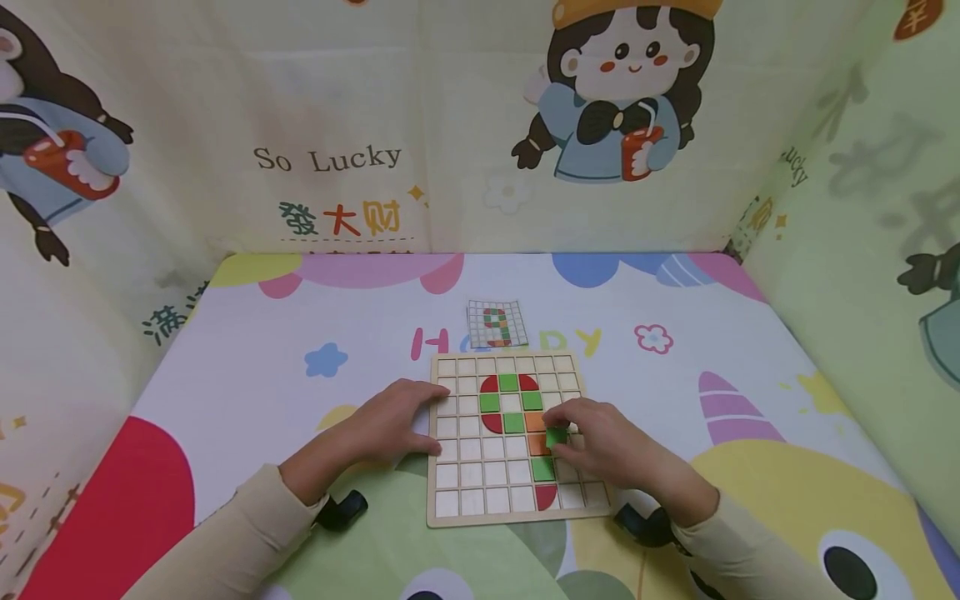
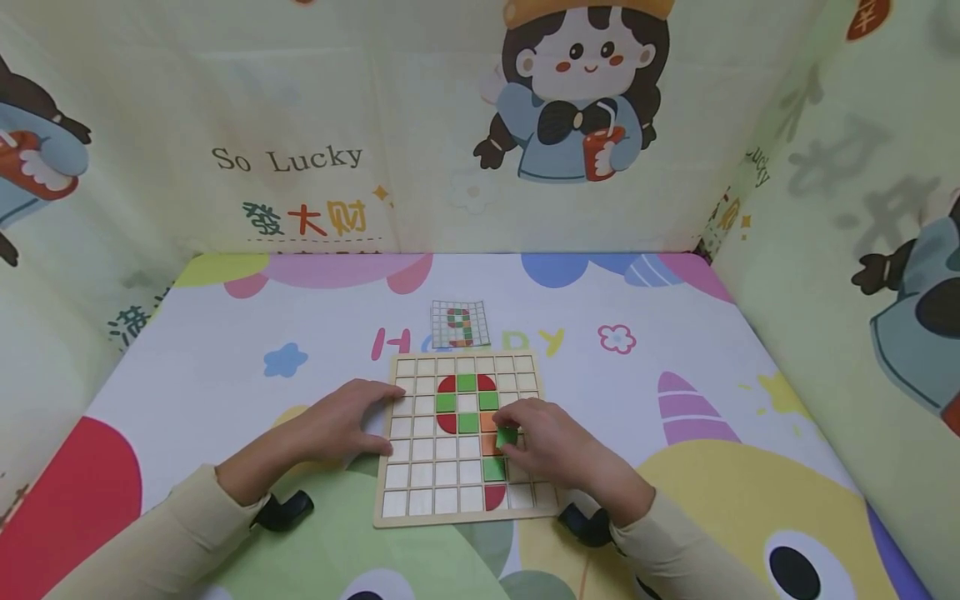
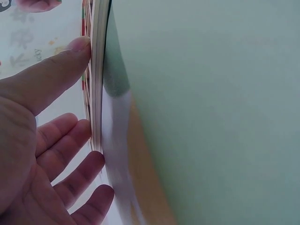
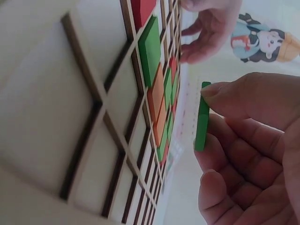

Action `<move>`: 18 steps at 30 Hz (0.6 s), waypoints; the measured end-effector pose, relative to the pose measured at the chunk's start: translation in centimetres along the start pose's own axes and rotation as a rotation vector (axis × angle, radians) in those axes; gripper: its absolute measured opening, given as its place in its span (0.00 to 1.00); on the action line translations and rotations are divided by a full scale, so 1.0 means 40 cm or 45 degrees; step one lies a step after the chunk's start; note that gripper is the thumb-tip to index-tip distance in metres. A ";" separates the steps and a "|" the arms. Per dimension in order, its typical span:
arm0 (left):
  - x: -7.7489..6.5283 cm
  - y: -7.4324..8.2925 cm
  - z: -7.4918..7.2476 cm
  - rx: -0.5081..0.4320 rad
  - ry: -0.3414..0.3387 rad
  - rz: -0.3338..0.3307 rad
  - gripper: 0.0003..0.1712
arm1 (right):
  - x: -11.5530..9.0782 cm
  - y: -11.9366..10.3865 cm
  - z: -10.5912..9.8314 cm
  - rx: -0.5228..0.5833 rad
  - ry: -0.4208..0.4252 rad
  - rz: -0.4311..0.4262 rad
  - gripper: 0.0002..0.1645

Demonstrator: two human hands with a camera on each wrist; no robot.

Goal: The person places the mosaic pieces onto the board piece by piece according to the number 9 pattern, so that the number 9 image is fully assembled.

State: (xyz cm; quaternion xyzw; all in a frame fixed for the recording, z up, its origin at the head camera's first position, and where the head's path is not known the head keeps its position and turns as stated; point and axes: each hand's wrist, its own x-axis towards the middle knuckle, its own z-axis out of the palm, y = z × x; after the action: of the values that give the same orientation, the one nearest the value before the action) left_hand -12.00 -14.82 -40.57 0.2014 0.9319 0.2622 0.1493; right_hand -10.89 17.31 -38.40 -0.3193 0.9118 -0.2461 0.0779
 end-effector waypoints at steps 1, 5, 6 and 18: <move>0.000 0.000 0.000 0.000 0.001 0.001 0.43 | 0.001 -0.003 0.002 -0.002 -0.006 -0.012 0.18; 0.001 0.001 0.001 0.000 0.000 0.000 0.43 | 0.003 -0.009 0.012 -0.001 -0.031 -0.054 0.18; 0.001 0.000 0.001 0.001 -0.002 -0.002 0.43 | 0.003 -0.009 0.015 0.000 -0.036 -0.062 0.18; 0.000 -0.002 0.002 0.011 0.007 0.007 0.43 | 0.013 -0.033 0.038 -0.016 -0.061 -0.126 0.14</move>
State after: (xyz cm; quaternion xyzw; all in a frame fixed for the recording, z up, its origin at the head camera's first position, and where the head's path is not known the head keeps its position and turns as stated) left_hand -11.99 -14.84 -40.70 0.2039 0.9328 0.2593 0.1451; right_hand -10.11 15.47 -39.05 -0.3703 0.8943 -0.2361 0.0855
